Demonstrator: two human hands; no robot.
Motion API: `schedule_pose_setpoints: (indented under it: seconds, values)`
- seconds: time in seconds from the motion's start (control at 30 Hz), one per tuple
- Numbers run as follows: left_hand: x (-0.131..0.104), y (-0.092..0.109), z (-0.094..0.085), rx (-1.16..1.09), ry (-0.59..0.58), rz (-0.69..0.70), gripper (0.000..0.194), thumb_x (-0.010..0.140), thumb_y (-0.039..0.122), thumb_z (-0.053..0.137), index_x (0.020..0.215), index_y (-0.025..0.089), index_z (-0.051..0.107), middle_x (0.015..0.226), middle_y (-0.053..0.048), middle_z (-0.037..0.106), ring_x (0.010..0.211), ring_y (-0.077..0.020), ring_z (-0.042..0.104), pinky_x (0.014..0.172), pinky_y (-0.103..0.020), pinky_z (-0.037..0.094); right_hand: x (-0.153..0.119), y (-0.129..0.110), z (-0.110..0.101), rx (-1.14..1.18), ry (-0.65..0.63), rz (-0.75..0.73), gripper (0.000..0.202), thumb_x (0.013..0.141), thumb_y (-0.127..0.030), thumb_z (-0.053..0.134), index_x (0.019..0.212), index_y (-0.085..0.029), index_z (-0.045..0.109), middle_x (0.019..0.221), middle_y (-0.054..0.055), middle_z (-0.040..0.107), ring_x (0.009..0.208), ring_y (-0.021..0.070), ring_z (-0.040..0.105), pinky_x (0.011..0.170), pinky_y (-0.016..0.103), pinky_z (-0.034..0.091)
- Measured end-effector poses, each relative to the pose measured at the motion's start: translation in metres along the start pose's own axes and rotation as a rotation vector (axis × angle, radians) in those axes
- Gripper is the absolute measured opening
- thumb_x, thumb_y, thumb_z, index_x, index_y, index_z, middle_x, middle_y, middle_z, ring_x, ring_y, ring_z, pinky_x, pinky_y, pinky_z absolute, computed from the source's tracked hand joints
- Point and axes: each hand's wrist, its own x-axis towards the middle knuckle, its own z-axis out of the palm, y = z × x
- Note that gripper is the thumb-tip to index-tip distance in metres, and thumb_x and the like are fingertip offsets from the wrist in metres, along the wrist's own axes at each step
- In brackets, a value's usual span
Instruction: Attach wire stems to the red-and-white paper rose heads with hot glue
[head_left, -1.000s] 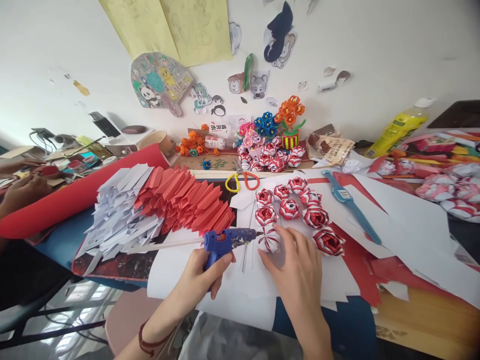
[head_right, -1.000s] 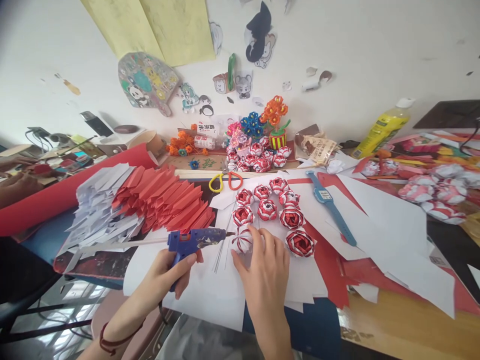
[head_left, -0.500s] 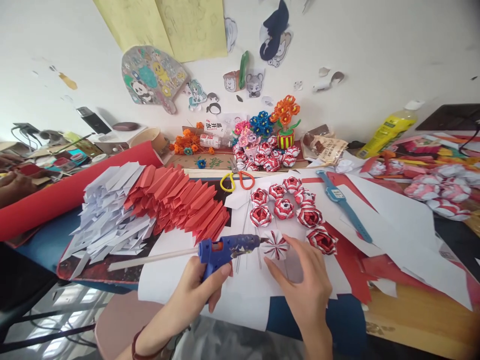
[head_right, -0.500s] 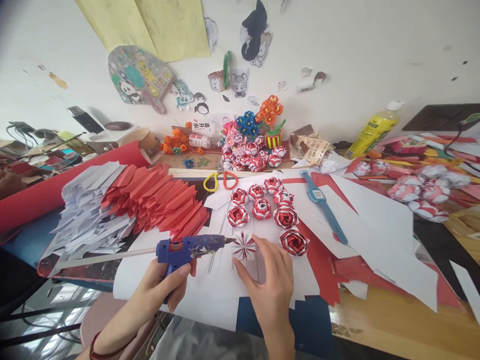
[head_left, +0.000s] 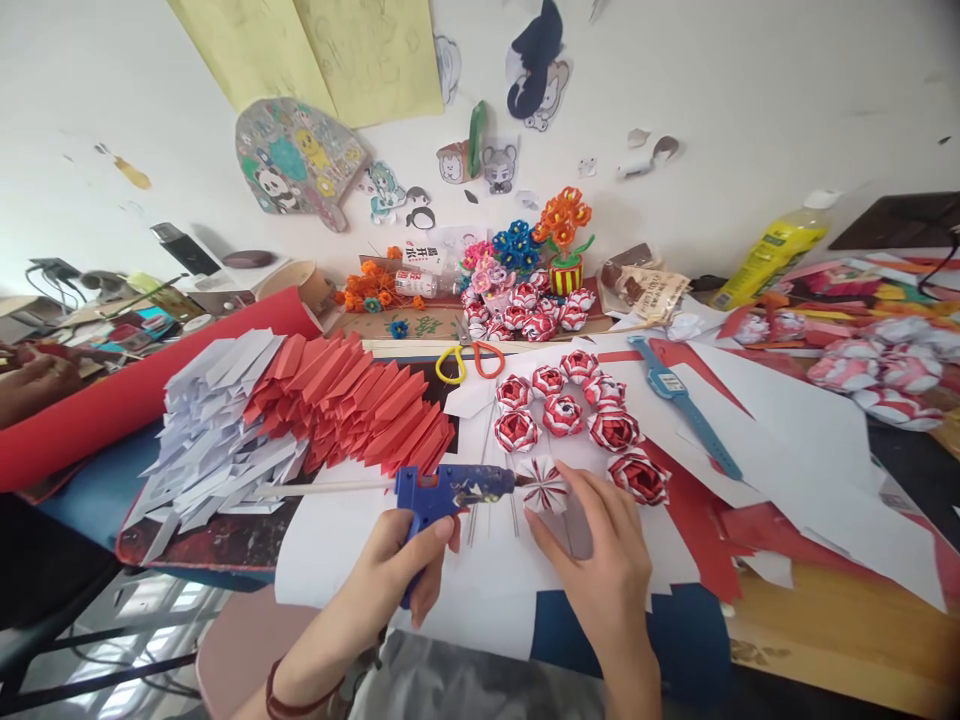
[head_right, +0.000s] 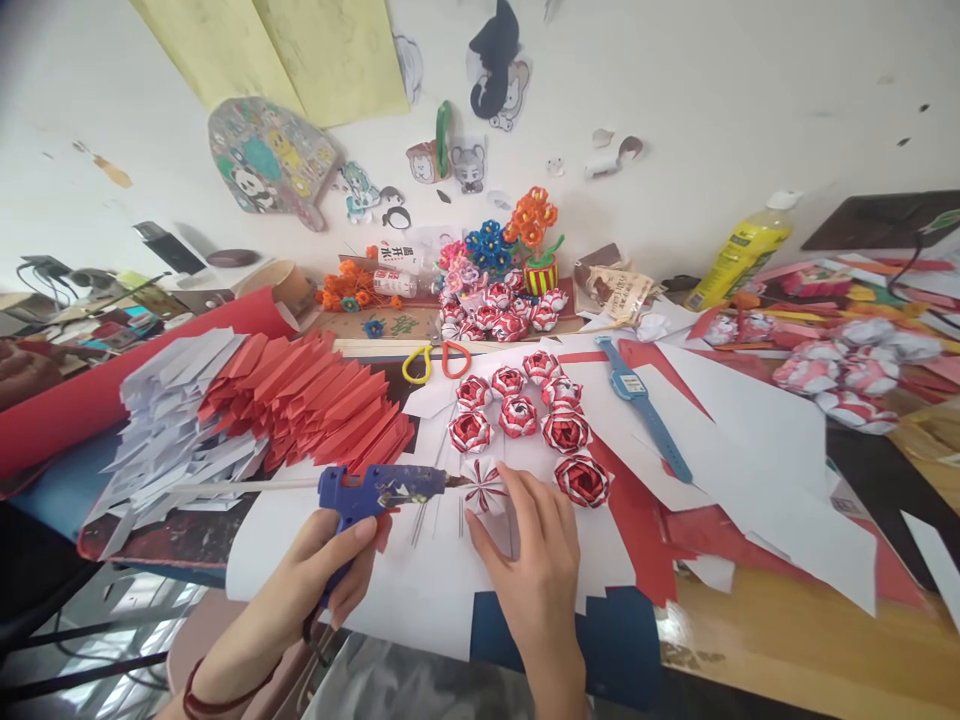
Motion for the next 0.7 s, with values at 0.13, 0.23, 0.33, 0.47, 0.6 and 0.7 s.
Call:
schedule_pose_setpoints:
  seconds: [0.13,0.23,0.33,0.47,0.6,0.7]
  values:
    - [-0.002,0.002,0.003,-0.110,0.063,-0.008,0.045,0.084,0.059,0.064,0.073,0.017,0.056,0.038,0.010,0.038,0.032,-0.0064,0.038,0.038,-0.019,0.027,0.000,0.000,0.000,0.007,0.003,0.005,0.050,0.087,-0.031,0.073,0.133,-0.019,0.056,0.116,0.011,0.066,0.106,0.0251,0.060,0.097,0.042,0.049]
    - [-0.003,0.007,0.005,-0.149,0.027,-0.024,0.041,0.086,0.055,0.064,0.076,0.015,0.058,0.038,0.009,0.038,0.032,-0.0052,0.038,0.038,-0.019,0.025,0.000,0.000,0.001,0.012,-0.002,0.002,0.051,0.086,-0.030,0.073,0.133,-0.018,0.057,0.116,0.011,0.066,0.106,0.0252,0.060,0.098,0.042,0.048]
    - [-0.002,0.006,0.004,-0.195,-0.025,-0.018,0.041,0.089,0.054,0.062,0.076,0.015,0.057,0.035,0.010,0.037,0.029,-0.0045,0.036,0.037,-0.018,0.020,-0.001,0.002,0.001,0.017,-0.032,-0.003,0.052,0.086,-0.030,0.074,0.133,-0.018,0.056,0.116,0.011,0.066,0.106,0.0252,0.060,0.098,0.042,0.048]
    - [0.002,-0.004,0.001,-0.218,-0.023,-0.002,0.042,0.091,0.055,0.059,0.074,0.016,0.053,0.037,0.010,0.038,0.029,-0.0044,0.035,0.035,-0.018,0.019,-0.002,0.002,0.001,0.009,-0.064,-0.014,0.052,0.086,-0.032,0.074,0.132,-0.017,0.057,0.116,0.011,0.067,0.106,0.0250,0.059,0.099,0.041,0.047]
    - [0.002,-0.009,0.000,-0.210,-0.024,0.021,0.040,0.090,0.052,0.061,0.081,0.014,0.058,0.037,0.010,0.039,0.030,-0.0045,0.035,0.036,-0.017,0.024,-0.002,0.001,0.002,0.017,-0.062,-0.009,0.050,0.086,-0.034,0.073,0.131,-0.016,0.057,0.115,0.010,0.067,0.106,0.0249,0.059,0.098,0.041,0.047]
    - [0.003,-0.008,0.000,-0.216,-0.030,0.025,0.040,0.091,0.052,0.061,0.082,0.013,0.059,0.038,0.010,0.039,0.030,-0.0044,0.036,0.036,-0.017,0.025,-0.001,0.001,0.003,0.018,-0.058,-0.007,0.049,0.087,-0.035,0.072,0.131,-0.017,0.057,0.115,0.010,0.067,0.106,0.0256,0.059,0.097,0.041,0.047]
